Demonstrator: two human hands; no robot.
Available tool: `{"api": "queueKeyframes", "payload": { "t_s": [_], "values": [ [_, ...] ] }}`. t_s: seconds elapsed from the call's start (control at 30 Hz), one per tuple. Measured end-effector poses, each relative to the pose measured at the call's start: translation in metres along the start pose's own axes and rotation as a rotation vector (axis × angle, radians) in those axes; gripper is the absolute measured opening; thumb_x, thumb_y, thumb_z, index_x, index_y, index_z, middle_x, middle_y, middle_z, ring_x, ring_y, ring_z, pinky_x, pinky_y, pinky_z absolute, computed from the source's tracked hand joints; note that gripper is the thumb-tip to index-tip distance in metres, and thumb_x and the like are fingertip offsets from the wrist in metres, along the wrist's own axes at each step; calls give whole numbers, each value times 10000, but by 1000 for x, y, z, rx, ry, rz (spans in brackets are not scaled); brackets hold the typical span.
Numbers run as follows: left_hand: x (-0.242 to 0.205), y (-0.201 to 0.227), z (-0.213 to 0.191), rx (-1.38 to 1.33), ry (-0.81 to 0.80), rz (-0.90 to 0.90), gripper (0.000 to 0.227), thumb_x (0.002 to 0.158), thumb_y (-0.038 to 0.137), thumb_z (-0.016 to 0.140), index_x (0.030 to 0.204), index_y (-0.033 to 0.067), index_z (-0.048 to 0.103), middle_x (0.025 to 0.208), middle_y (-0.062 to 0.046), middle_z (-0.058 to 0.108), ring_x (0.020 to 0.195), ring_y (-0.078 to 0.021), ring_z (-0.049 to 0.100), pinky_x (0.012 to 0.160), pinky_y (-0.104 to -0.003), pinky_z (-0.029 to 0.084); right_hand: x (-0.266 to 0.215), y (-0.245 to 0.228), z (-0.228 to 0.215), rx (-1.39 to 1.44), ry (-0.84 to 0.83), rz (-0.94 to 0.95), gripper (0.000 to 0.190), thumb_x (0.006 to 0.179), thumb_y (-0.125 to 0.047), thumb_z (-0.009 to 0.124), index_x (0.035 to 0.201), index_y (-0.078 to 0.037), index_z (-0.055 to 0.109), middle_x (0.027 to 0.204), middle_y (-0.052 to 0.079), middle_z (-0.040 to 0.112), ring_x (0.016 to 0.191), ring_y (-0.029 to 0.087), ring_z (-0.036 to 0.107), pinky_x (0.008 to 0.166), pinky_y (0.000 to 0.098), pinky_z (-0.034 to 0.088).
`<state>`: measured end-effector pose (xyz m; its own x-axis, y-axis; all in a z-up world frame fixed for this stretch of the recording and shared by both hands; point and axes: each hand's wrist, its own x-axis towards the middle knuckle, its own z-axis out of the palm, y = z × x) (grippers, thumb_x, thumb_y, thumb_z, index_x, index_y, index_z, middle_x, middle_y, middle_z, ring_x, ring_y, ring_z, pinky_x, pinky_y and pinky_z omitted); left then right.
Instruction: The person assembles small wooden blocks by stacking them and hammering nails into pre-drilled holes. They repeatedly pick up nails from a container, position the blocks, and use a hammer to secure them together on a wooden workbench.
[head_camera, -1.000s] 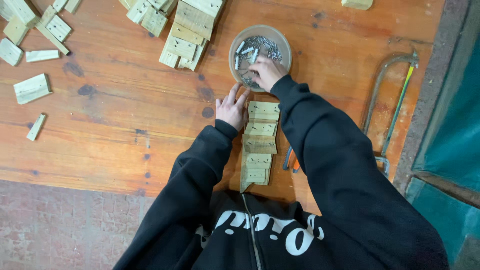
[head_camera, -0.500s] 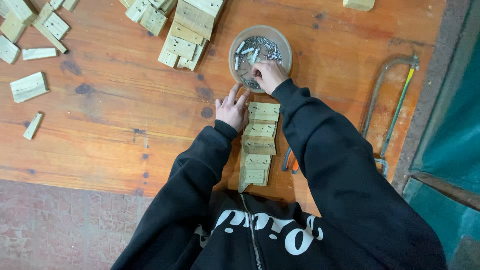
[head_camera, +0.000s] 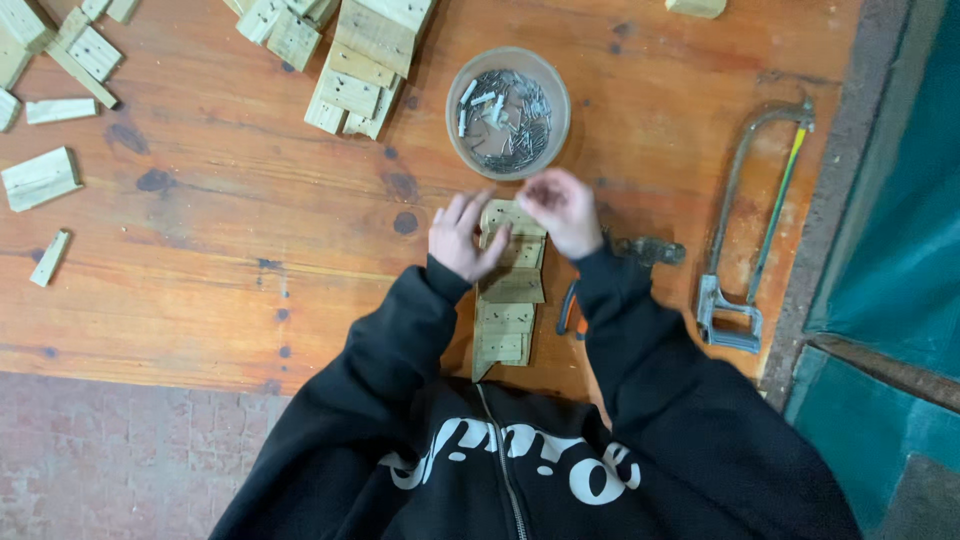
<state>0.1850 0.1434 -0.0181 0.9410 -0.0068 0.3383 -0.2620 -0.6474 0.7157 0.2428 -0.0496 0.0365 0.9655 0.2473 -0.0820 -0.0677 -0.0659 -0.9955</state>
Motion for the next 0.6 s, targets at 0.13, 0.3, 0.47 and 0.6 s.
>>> {"api": "queueKeyframes", "payload": {
  "t_s": [0.13,0.3,0.47,0.6],
  "values": [
    [-1,46,-26,-137,43,29,364,845,310,798,1182,181,750,954,58,669,573,-139,632,627,-324,456,-51,12,-3,100,31,19,269,840,9,827,1061,-14,675,989,135,752,877,156,696,799,274,590],
    [-26,52,-23,-203,7,128,117,843,297,797,952,258,779,814,103,696,516,-132,605,594,-299,464,-97,16,-1,89,91,-112,272,845,41,830,1057,30,659,972,189,754,848,159,715,726,258,604],
    [-43,86,-47,-230,-52,194,41,917,193,732,930,167,761,791,31,680,553,-195,604,597,-338,488,-133,-7,17,32,168,-145,136,866,10,823,973,-6,740,934,125,758,819,131,711,689,228,600],
    [-68,91,-42,-238,-92,194,61,966,156,694,932,114,723,788,-26,654,611,-255,621,615,-386,510,-151,-20,19,-139,142,-308,79,894,-10,800,971,-29,793,941,126,746,797,184,694,619,253,562]
  ]
}}
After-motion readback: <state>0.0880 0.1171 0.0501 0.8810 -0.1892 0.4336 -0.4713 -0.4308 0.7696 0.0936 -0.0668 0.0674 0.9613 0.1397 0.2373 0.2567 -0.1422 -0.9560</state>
